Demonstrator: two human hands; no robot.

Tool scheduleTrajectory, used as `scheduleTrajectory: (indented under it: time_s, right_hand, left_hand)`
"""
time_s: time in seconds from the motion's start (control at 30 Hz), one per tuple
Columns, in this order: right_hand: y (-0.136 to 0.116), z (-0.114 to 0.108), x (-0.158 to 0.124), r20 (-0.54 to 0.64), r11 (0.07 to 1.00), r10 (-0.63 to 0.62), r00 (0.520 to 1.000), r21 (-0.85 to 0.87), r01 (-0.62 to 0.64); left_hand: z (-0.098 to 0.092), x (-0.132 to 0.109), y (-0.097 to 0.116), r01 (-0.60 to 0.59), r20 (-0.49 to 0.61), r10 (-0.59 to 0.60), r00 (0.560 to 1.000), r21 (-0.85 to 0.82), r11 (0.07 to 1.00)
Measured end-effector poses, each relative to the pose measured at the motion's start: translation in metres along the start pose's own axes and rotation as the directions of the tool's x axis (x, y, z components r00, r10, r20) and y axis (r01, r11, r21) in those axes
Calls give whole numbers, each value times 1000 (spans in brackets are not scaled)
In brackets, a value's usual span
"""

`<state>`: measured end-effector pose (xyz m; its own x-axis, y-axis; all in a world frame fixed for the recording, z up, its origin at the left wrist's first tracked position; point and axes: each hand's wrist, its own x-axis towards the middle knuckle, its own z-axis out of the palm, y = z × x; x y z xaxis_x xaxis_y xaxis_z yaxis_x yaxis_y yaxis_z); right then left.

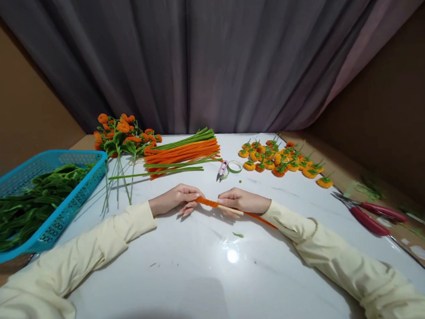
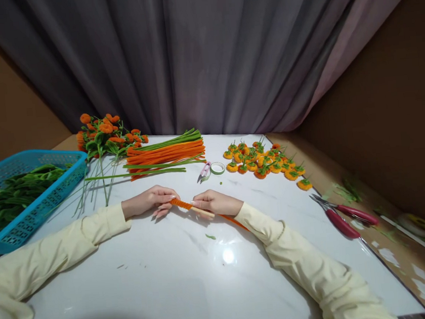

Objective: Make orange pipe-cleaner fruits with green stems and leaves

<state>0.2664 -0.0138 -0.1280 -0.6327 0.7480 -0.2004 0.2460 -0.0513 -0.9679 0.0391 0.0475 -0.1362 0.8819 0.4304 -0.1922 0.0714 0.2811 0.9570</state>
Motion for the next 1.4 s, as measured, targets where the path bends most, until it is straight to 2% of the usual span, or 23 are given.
scheduleTrajectory:
  time_s: [0.33,0.53,0.73,0.9,1.1,1.2,1.4]
  right_hand:
    - [5,3,6,-103,979,-23,994,200,44]
    - [2,7,5,-120,951,26,992,308,12]
    - [5,9,5,-123,915,66,990,404,-11]
    - [6,7,8,-97,902,92,991,430,-41]
    - [1,6,7,-58,908,147,987,404,-111]
    - [-2,5,6,-24,914,176,984,374,-155]
    - [-4,-1,3,30,922,205,978,329,-203]
  left_hand:
    - [1,3,-2,-75,-101,68,993,-71,995]
    - [6,3,-7,-171,-174,181,968,73,983]
    - [15,4,-11,-251,-280,327,902,274,928]
    - [22,1,-12,-207,-327,445,834,562,801]
    - [24,-3,-8,-66,-294,571,767,848,526]
    - [23,-3,-8,-59,-257,582,772,882,468]
    - [20,-2,-7,-49,-237,554,798,891,452]
